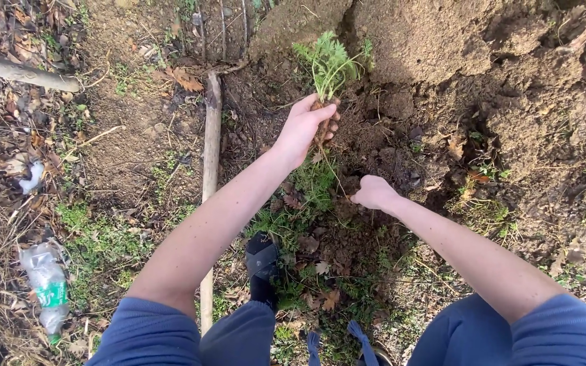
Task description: The person uses a garden tool to loosen the soil in a trench and pulls small carrots from the ground by their leafy stems.
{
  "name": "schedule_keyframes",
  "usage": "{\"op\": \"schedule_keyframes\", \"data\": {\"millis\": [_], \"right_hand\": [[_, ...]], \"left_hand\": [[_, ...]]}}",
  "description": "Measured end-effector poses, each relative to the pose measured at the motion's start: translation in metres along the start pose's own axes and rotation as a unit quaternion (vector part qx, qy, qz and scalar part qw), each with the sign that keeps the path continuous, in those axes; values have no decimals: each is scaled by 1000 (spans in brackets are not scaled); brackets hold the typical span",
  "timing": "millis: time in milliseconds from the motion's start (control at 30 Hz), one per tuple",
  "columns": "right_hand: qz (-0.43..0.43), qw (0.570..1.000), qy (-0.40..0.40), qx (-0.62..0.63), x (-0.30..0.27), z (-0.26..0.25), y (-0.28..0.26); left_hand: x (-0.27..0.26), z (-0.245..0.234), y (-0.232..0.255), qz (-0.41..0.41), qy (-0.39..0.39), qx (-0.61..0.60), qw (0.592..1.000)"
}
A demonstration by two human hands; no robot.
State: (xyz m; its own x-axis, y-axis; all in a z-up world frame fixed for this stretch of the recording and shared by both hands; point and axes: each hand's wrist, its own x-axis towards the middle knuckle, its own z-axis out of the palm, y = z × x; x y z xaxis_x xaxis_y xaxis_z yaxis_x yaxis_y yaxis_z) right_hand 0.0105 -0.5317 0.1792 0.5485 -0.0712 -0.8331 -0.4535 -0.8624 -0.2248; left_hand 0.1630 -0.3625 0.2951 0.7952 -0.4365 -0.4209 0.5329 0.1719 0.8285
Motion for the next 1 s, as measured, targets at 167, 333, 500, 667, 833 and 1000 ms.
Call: {"op": "schedule_keyframes", "data": {"millis": [167,333,500,667,833,1000], "right_hand": [[-19,998,-26,-53,-7,-32,-6],[-96,982,122,-106,-1,-66,-23],[-291,853,329,-284,16,-83,-29],[-324,822,317,-346,40,-79,-50],[-359,789,333,-370,61,-76,-39],[-409,701,417,-409,61,-83,-32]], "left_hand": [[14,-18,-4,2,13,11,1000],[9,-24,-9,1,32,3,999],[1,-27,-11,-1,37,15,999],[-15,-32,-1,2,60,31,998],[-19,-36,-5,5,68,26,997],[-25,-32,3,-6,63,22,998]]}}
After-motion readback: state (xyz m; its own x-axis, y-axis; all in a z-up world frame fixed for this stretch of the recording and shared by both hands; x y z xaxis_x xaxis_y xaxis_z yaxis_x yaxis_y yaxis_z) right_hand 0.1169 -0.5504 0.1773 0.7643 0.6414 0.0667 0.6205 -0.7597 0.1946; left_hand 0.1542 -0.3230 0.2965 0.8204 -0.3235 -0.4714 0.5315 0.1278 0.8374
